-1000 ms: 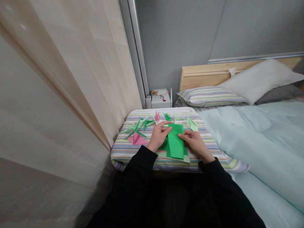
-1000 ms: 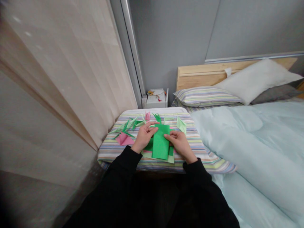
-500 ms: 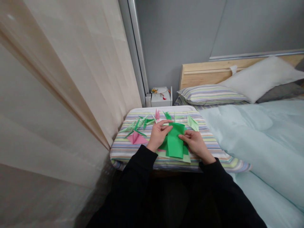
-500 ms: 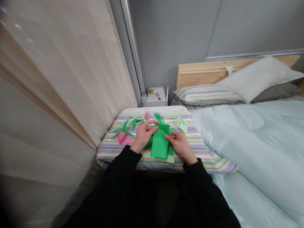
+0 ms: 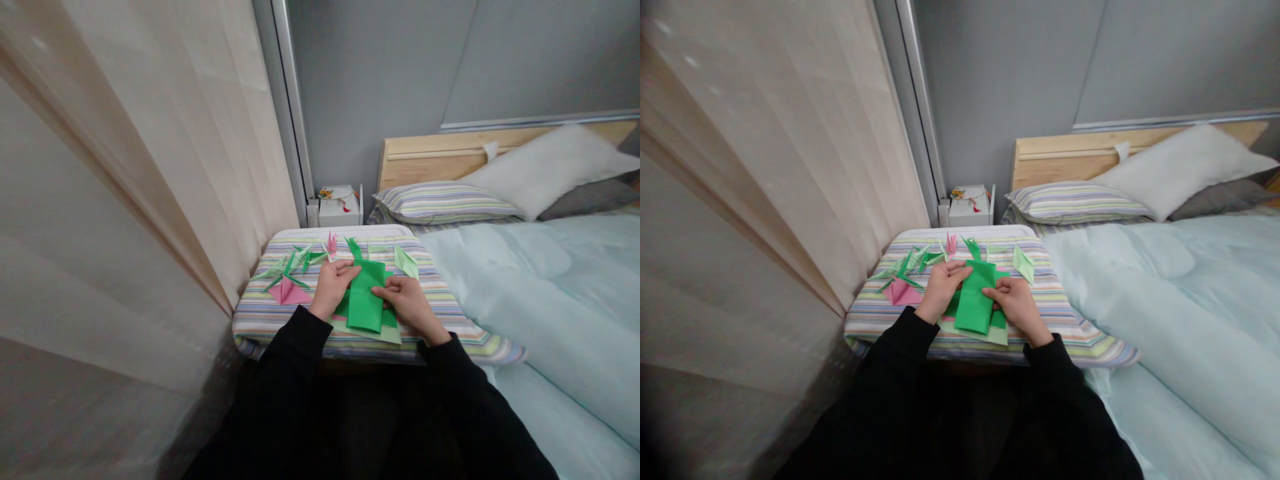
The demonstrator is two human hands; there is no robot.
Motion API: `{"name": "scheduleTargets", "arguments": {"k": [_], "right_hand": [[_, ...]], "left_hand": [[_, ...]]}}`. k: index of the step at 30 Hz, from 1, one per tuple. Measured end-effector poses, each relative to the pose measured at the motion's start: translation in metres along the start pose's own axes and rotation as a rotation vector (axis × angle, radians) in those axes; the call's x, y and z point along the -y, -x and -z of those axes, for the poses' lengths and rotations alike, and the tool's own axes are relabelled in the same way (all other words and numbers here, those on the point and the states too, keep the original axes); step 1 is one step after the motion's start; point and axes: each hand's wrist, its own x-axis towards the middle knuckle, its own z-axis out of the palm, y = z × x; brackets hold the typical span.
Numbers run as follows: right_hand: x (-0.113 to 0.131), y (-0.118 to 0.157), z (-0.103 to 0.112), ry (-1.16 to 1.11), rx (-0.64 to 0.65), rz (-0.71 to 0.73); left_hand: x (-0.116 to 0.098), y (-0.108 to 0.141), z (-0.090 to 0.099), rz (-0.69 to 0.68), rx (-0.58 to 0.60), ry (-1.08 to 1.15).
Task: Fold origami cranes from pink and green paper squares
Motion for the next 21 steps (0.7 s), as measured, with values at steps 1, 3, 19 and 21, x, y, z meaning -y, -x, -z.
{"name": "scheduleTargets", "arguments": {"k": [1,3,19,21], "right_hand": [[-0.0008,-0.0002,0.0004,0.014,0.003,0.010],[-0.0030,-0.0009,0.0017,0.044,0.018,0.027],[-0.0086,-0.0061,0.0010,-0.114,-0.165,-0.006],[-0.0080,-0.0064,0.0000,-0.085,-0.167,-0.011]], "left_hand": [[0.0008,-0.0003,0.0002,0.009,0.012,-0.007],[0.0014,-0.0004,0.0010,0.007,0.039,-0.036],[0.0064,-0.0022,0.0006,0.027,-0.072,0.047],[0.0073,-0.0024,0.0012,0.021,-0.070,0.031]]}}
